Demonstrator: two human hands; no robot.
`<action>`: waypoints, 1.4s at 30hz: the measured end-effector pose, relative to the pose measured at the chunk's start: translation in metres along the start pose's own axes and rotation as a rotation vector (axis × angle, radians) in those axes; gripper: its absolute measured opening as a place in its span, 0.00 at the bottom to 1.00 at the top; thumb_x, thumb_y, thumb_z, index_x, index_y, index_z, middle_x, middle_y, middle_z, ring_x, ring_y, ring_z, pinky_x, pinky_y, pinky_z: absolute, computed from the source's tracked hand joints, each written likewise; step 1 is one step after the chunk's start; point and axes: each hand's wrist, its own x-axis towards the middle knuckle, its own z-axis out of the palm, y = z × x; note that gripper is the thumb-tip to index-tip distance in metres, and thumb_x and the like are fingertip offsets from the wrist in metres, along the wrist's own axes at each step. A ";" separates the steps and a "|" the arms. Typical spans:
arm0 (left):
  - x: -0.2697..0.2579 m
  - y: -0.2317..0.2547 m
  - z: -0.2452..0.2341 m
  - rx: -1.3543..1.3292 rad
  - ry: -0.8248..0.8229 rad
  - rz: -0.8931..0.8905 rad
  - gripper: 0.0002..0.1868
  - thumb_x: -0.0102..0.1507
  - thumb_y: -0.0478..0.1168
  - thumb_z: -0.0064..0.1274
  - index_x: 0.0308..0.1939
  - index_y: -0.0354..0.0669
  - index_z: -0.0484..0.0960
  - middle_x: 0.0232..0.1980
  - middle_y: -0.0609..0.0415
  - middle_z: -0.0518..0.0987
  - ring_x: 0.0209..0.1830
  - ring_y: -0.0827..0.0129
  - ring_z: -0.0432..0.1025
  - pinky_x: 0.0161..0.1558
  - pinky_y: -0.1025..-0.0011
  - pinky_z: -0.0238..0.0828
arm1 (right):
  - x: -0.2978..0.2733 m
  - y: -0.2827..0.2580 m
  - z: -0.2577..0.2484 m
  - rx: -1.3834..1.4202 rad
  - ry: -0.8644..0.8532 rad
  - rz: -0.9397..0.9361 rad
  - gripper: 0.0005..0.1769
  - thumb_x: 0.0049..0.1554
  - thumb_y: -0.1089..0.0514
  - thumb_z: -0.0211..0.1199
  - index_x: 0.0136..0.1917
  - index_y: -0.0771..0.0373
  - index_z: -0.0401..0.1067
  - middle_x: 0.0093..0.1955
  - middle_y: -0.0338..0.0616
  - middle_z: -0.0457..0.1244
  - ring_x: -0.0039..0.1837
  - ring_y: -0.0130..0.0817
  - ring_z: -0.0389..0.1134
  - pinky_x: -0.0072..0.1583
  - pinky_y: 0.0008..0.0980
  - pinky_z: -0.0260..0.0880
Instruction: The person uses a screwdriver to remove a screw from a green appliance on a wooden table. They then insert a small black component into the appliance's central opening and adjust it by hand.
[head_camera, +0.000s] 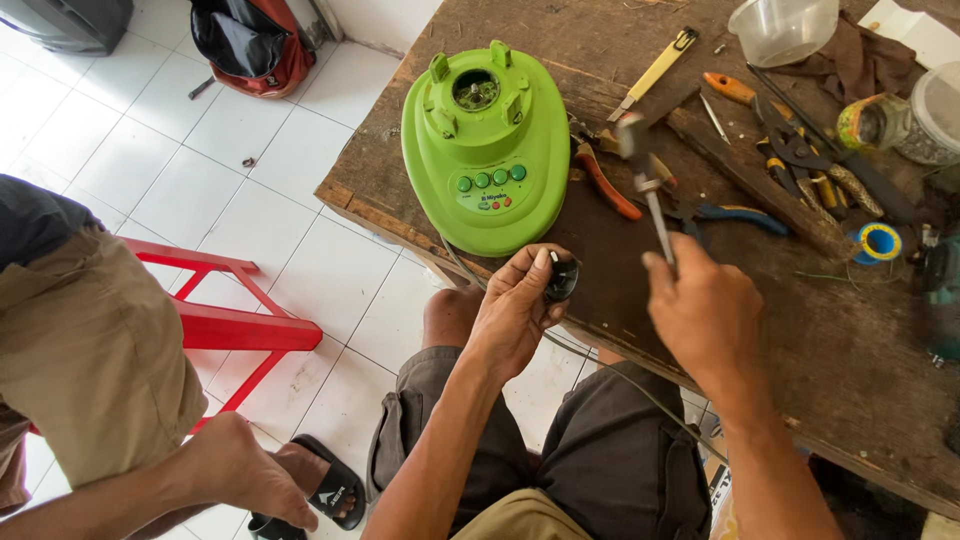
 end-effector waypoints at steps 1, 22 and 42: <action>0.002 -0.003 -0.003 0.001 0.001 0.001 0.15 0.77 0.49 0.56 0.57 0.41 0.85 0.42 0.57 0.79 0.30 0.78 0.72 0.26 0.84 0.65 | 0.007 0.000 0.009 0.001 -0.001 -0.001 0.18 0.72 0.41 0.63 0.68 0.49 0.80 0.43 0.58 0.75 0.49 0.67 0.78 0.54 0.66 0.79; 0.015 -0.026 0.019 0.277 0.201 0.075 0.13 0.73 0.49 0.66 0.50 0.44 0.92 0.36 0.59 0.84 0.32 0.81 0.73 0.28 0.86 0.70 | 0.010 -0.035 0.012 0.324 0.171 -0.664 0.09 0.67 0.61 0.70 0.61 0.54 0.85 0.48 0.42 0.72 0.53 0.46 0.77 0.54 0.41 0.79; -0.008 0.034 0.020 0.646 0.101 0.369 0.16 0.68 0.45 0.66 0.57 0.44 0.92 0.53 0.44 0.89 0.54 0.63 0.81 0.54 0.64 0.80 | 0.046 -0.039 -0.001 -0.144 0.292 -0.890 0.07 0.67 0.53 0.70 0.57 0.55 0.80 0.48 0.38 0.69 0.51 0.40 0.77 0.53 0.39 0.79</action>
